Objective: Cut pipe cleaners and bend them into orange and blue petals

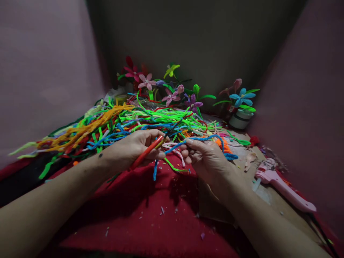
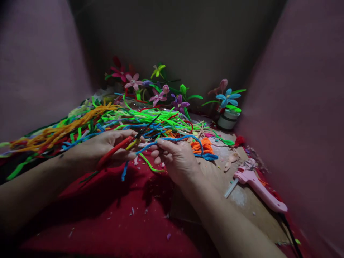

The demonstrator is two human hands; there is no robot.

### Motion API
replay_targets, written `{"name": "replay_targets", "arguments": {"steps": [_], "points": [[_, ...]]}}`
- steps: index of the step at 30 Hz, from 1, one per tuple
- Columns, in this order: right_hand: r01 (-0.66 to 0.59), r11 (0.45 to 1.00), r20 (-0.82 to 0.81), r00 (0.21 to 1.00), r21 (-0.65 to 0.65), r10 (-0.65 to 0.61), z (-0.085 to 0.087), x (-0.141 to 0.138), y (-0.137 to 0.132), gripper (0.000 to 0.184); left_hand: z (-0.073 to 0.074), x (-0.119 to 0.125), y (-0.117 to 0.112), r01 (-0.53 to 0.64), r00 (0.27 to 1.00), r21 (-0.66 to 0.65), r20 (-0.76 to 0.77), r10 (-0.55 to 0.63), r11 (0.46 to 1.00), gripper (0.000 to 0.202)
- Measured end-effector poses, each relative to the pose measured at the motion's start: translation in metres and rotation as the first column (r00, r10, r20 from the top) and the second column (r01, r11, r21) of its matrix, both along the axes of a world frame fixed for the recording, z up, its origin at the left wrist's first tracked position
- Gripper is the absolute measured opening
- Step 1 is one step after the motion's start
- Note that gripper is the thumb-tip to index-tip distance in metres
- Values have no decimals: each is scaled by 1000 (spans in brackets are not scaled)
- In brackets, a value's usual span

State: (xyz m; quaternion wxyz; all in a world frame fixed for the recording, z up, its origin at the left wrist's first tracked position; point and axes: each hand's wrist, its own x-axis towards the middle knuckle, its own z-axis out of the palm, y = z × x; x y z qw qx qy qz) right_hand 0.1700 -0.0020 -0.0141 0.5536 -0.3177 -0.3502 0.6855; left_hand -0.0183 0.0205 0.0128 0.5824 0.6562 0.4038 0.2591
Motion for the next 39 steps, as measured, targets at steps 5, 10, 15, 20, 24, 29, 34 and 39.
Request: {"name": "replay_targets", "arguments": {"steps": [5, 10, 15, 20, 24, 29, 34, 39], "points": [[28, 1000, 13, 1000, -12, -27, 2, 1, 1, 10, 2, -8, 9, 54, 991, 35, -123, -49, 998, 30], [145, 989, 27, 989, 33, -146, 2, 0, 2, 10, 3, -8, 16, -102, 974, 243, -171, 146, 965, 34], [219, 970, 8, 975, 110, -221, -1, -1, 3, 9, -3, -4, 4, -265, 932, 554, -61, 356, 789, 36], [277, 948, -13, 960, 160, -278, -2, -2, 3, 5, -16, 5, -14, 191, 802, 771, -479, 357, 607, 32], [293, 935, -18, 955, 198, -295, 0, -4, 2, 2, -24, 8, -13, 332, 685, 759, -602, 410, 560, 34], [296, 933, -22, 954, 205, -298, -1, -4, 2, 4, -26, 6, -10, 399, 621, 735, -657, 428, 549, 36], [267, 939, -25, 963, 216, -268, -2, -3, 2, 4, -27, 4, -9, 423, 613, 745, -654, 443, 516, 34], [250, 936, -3, 966, 249, -257, -3, -2, 2, 5, -27, 3, -9, 426, 598, 739, -663, 450, 522, 35]]}}
